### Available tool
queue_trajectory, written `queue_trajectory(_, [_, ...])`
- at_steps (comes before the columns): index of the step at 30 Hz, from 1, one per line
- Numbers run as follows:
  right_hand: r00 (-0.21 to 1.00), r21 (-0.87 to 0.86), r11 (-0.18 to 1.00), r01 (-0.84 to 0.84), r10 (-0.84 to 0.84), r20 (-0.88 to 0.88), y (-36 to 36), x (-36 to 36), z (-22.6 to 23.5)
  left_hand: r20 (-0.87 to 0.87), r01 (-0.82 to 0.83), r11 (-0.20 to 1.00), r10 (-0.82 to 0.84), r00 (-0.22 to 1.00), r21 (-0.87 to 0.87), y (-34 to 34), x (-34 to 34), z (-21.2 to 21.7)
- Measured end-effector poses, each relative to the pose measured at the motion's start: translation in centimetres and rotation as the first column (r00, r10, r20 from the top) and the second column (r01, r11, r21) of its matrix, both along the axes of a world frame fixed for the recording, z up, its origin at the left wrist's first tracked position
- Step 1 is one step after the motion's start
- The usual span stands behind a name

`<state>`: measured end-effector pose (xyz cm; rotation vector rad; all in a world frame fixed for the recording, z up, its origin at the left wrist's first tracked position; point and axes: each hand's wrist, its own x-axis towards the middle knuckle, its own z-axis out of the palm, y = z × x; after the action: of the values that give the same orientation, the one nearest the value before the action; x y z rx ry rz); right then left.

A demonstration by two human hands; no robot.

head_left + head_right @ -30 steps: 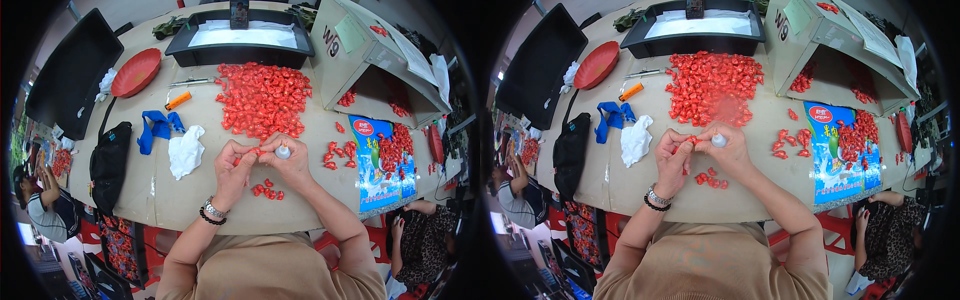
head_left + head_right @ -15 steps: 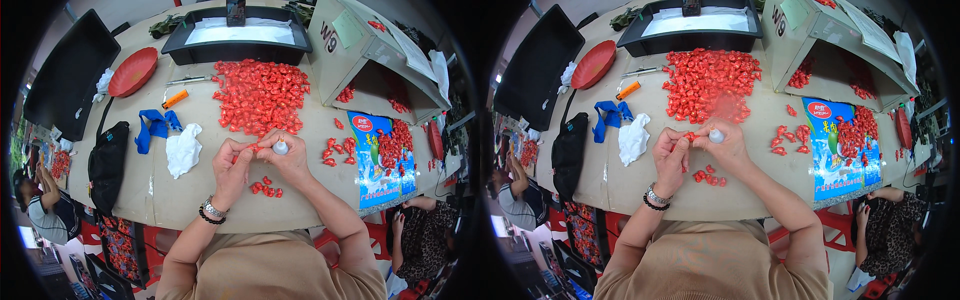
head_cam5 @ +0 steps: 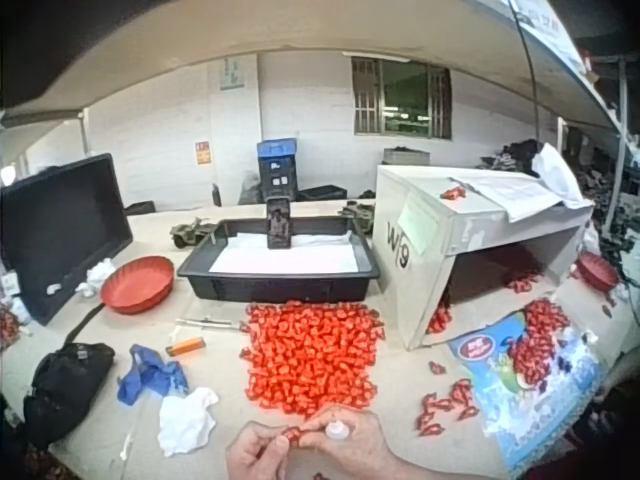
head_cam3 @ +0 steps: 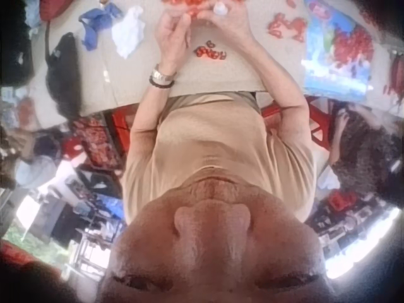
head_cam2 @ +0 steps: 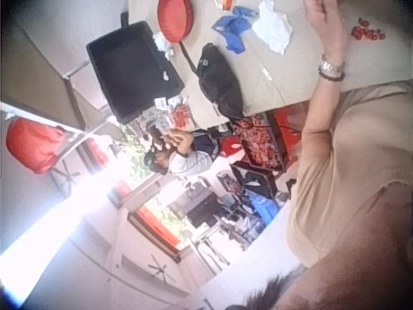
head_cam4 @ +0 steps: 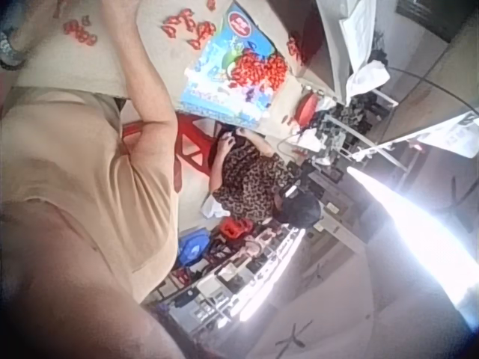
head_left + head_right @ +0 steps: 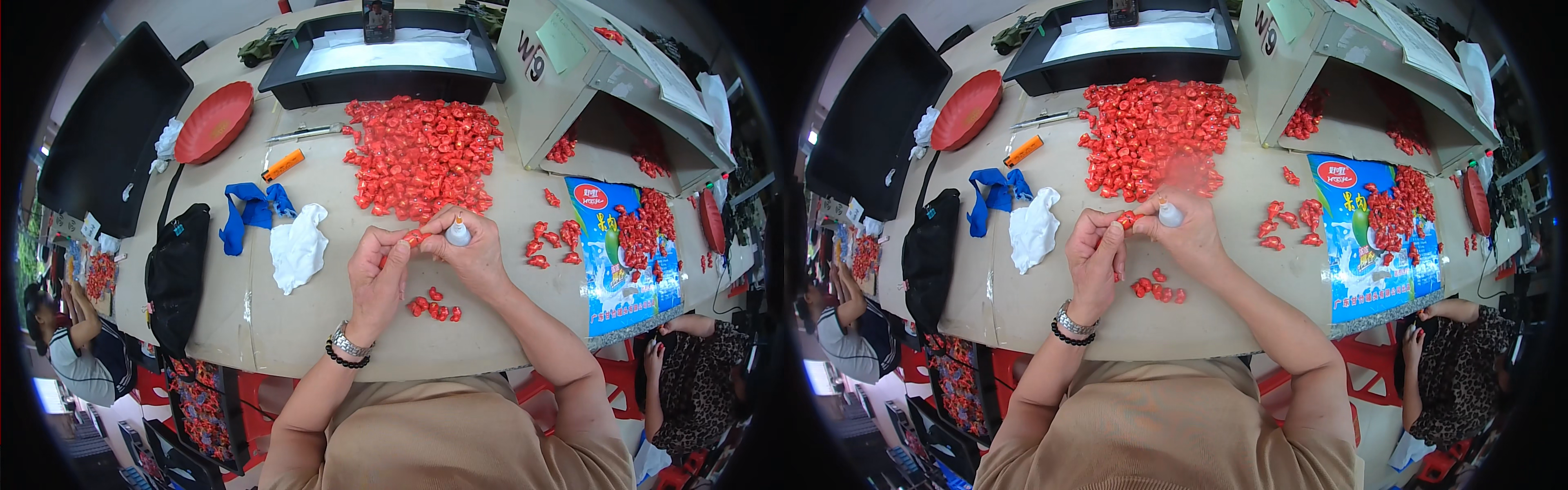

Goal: Apply glue to small red plastic components and assemble them into larger decorative units.

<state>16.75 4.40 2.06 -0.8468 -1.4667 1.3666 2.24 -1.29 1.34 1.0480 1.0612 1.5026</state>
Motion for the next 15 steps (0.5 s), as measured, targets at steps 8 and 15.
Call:
queue_trajectory(8, [0.998,-0.06,0.997,-0.054,0.055,0.016,0.01,0.03,0.39,-0.003,0.009,1.0,-0.009,1.0,0.024,0.12,-0.06,-0.43])
queue_trajectory(15, [0.997,-0.082,0.994,-0.073,0.073,0.008,0.1,0.09,0.33,-0.003,0.012,1.0,-0.012,1.0,0.016,0.25,-0.06,-0.44])
